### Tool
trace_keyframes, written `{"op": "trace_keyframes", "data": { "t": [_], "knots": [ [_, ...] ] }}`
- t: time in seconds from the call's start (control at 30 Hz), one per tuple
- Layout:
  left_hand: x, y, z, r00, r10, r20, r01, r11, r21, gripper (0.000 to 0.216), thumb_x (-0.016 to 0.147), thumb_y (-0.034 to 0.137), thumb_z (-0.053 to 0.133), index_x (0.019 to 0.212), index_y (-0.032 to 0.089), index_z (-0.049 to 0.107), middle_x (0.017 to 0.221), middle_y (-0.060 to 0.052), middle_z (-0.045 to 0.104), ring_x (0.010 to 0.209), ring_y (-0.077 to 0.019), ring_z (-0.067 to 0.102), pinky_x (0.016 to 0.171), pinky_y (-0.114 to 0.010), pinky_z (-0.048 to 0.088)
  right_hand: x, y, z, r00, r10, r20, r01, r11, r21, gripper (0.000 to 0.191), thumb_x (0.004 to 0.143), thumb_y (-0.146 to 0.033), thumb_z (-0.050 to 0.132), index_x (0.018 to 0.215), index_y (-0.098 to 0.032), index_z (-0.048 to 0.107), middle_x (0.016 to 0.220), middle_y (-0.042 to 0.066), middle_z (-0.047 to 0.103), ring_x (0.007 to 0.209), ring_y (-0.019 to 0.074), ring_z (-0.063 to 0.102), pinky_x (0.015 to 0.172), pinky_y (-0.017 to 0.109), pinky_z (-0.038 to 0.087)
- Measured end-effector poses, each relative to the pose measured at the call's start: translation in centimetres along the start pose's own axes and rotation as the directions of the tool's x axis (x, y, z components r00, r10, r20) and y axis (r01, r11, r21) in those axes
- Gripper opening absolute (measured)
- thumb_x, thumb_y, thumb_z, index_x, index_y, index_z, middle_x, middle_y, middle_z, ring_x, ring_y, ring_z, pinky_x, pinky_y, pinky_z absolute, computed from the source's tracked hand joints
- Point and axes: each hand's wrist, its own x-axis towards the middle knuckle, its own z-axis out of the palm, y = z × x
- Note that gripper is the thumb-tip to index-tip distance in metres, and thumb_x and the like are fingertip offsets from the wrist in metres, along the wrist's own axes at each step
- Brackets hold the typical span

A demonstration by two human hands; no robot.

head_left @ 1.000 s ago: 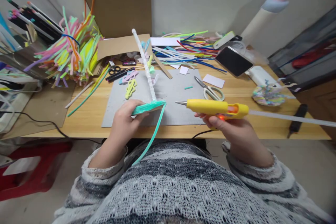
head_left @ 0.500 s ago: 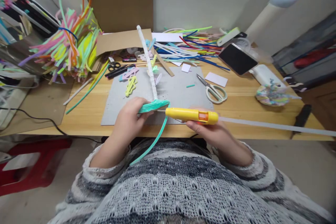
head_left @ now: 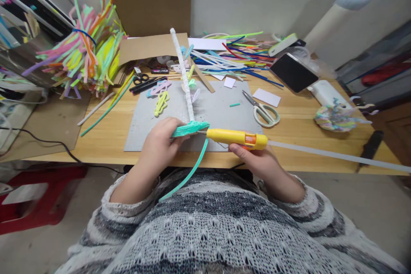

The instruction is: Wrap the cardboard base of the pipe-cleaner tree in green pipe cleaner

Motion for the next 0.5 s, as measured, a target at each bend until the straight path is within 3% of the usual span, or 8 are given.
{"op": "trace_keyframes", "data": {
  "t": [0.5],
  "knots": [
    [0.08,0.3,-0.13,0.999,-0.035,0.008,0.035,0.999,0.001,0.007,0.086,0.025,0.061,0.09,0.019,0.059,0.088,-0.003,0.063,0.083,-0.0177,0.058,0.072,-0.03,0.045,0.01,0.43,-0.75,0.991,0.09,-0.099,-0.091,0.996,-0.013,0.029,0.073,-0.049,0.067,0.08,-0.021,0.068,0.069,0.002,0.063,0.067,0.0169,0.059,0.065,0.034,0.053]
  ]
}}
